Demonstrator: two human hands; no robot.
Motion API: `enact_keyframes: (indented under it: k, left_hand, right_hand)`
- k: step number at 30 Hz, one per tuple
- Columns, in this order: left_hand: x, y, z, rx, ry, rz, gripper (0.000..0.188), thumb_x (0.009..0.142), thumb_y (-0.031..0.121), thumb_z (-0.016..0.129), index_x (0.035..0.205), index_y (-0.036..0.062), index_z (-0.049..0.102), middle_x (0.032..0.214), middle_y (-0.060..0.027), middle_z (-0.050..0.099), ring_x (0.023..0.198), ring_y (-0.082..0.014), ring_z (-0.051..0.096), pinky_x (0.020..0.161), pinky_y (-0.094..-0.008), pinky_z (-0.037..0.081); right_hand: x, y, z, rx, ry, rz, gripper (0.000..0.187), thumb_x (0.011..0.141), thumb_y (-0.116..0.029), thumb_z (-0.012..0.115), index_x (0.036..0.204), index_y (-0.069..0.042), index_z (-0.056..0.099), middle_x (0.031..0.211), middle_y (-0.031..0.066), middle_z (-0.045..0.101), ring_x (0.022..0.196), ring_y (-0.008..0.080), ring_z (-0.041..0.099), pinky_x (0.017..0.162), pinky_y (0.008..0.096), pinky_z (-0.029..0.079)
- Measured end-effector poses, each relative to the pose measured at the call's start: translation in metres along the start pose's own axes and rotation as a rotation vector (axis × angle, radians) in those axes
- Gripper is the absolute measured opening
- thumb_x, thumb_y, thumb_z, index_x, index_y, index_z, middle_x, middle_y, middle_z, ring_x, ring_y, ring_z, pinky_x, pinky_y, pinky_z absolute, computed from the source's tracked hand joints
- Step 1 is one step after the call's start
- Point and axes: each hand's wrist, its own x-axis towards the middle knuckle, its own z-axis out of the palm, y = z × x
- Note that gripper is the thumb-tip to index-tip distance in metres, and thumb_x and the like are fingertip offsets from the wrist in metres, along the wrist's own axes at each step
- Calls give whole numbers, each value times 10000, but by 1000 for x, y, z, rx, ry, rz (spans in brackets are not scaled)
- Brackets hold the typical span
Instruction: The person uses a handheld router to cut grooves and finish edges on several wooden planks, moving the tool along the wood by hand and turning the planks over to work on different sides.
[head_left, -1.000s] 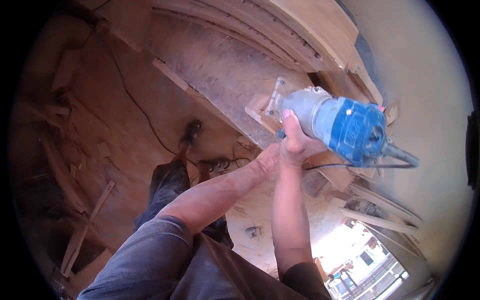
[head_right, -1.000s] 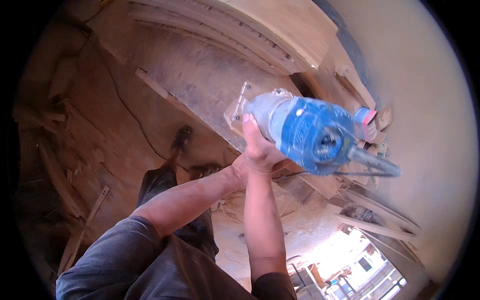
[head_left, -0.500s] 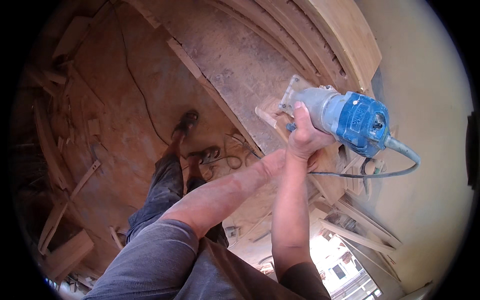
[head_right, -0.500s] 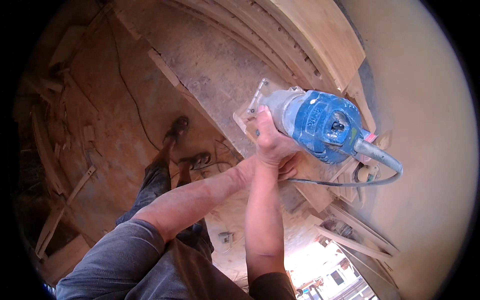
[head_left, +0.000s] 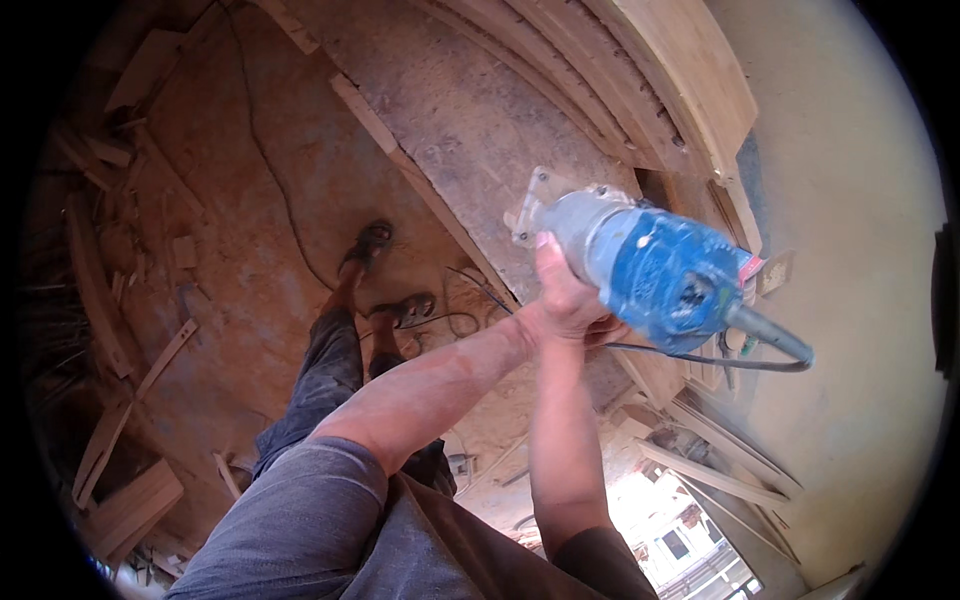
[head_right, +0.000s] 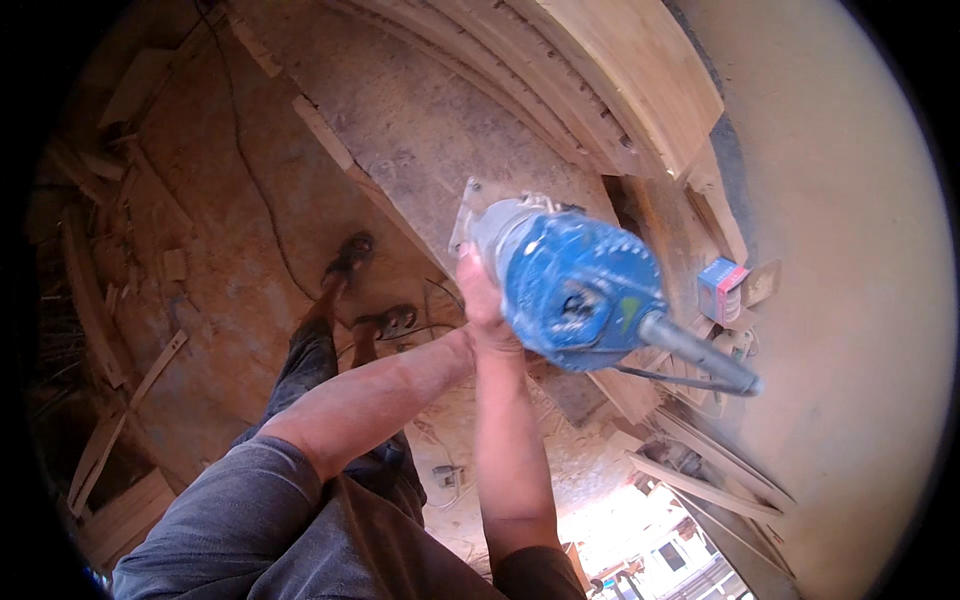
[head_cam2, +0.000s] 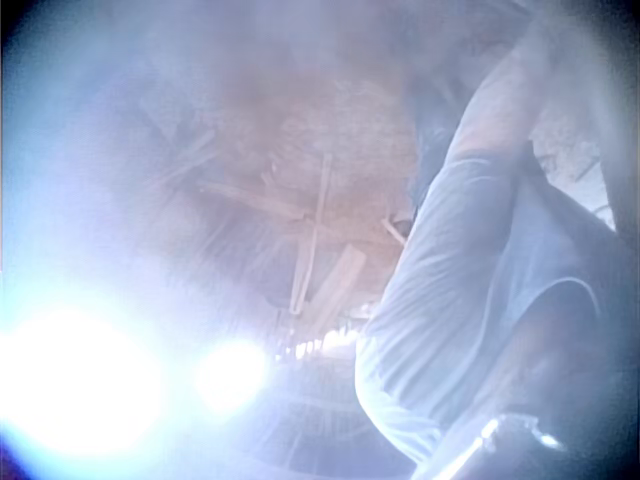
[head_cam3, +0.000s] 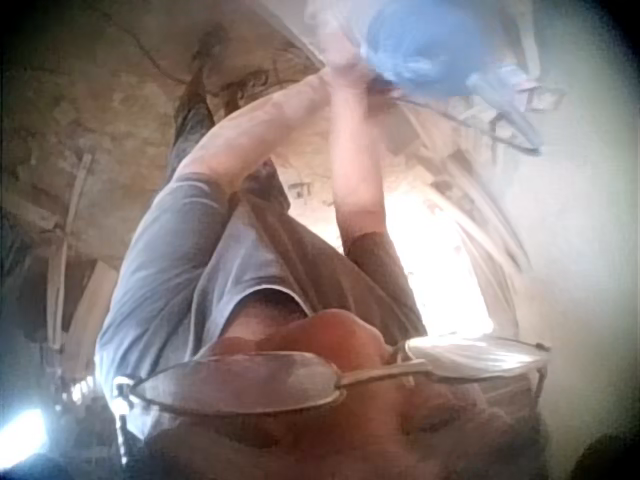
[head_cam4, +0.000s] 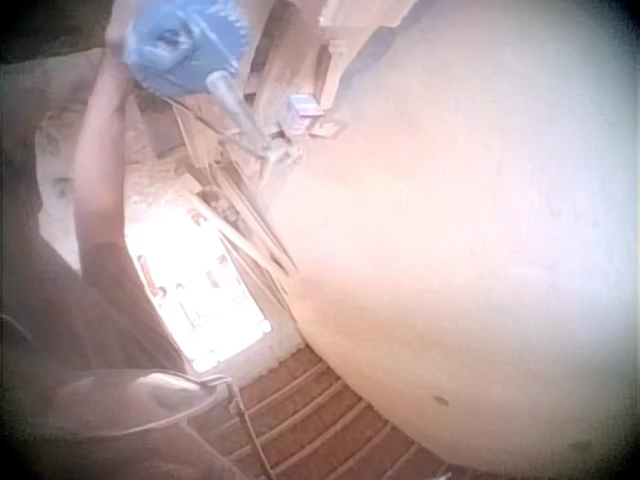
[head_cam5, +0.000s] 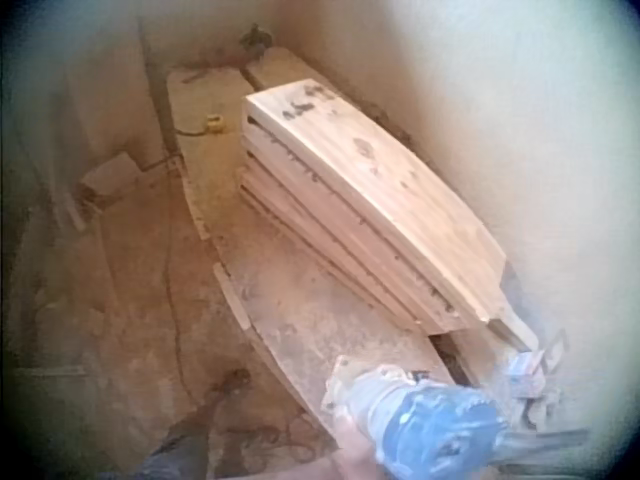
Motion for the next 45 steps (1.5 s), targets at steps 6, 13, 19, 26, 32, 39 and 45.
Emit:
enact_keyframes:
  k: [6,13,19,26,32,39,45]
  left_hand:
    - [-26,0,3,506,-61,78,535,994,266,485,1495,89,427,1624,-129,323,1510,-257,275,1268,-431,164]
    - [-46,13,12,1283,-150,308,539,983,259,494,1491,90,435,1629,-137,313,1514,-264,271,1269,-438,160]
    - [-71,43,-18,1493,-119,529,580,935,236,520,1485,70,436,1624,-158,315,1509,-301,280,1262,-450,175]
    - [0,101,-44,1575,-294,523,765,689,72,705,1425,93,495,1400,-201,526,1347,-398,455,1148,-477,355]
    - [35,138,-26,1534,-608,141,875,615,110,794,1446,52,524,1200,-162,672,1188,-307,613,1058,-390,448]
    - [66,93,-28,993,-645,-317,1021,505,199,928,1419,-40,541,1236,-229,689,1157,-318,663,1043,-383,477]
    - [107,34,-64,1430,-668,151,1038,643,376,891,1481,-42,441,1315,-256,636,1227,-360,618,1077,-421,466]
  right_hand:
    - [-41,3,2,123,85,-25,795,704,-35,760,1424,49,435,1348,218,554,1210,350,562,1090,460,432]
    - [-72,-26,-14,332,365,-143,820,686,13,729,1439,60,407,1333,236,557,1206,370,571,1088,483,441]
    - [-70,-56,-115,177,594,-138,874,657,22,673,1460,103,340,1338,275,524,1175,401,587,1053,504,492]
    - [-188,-12,-258,297,1085,174,710,663,46,640,1354,86,478,1233,222,602,1081,366,643,935,472,571]
    - [-280,0,-255,367,1454,400,749,661,35,663,1385,39,473,1227,164,611,1052,325,640,927,442,555]
    - [-371,20,-217,439,1624,606,662,696,39,639,1343,18,504,1213,147,602,1025,305,638,875,405,562]
    - [-381,17,-120,364,1747,640,682,678,62,696,1332,14,512,1226,121,601,1072,274,625,962,394,514]
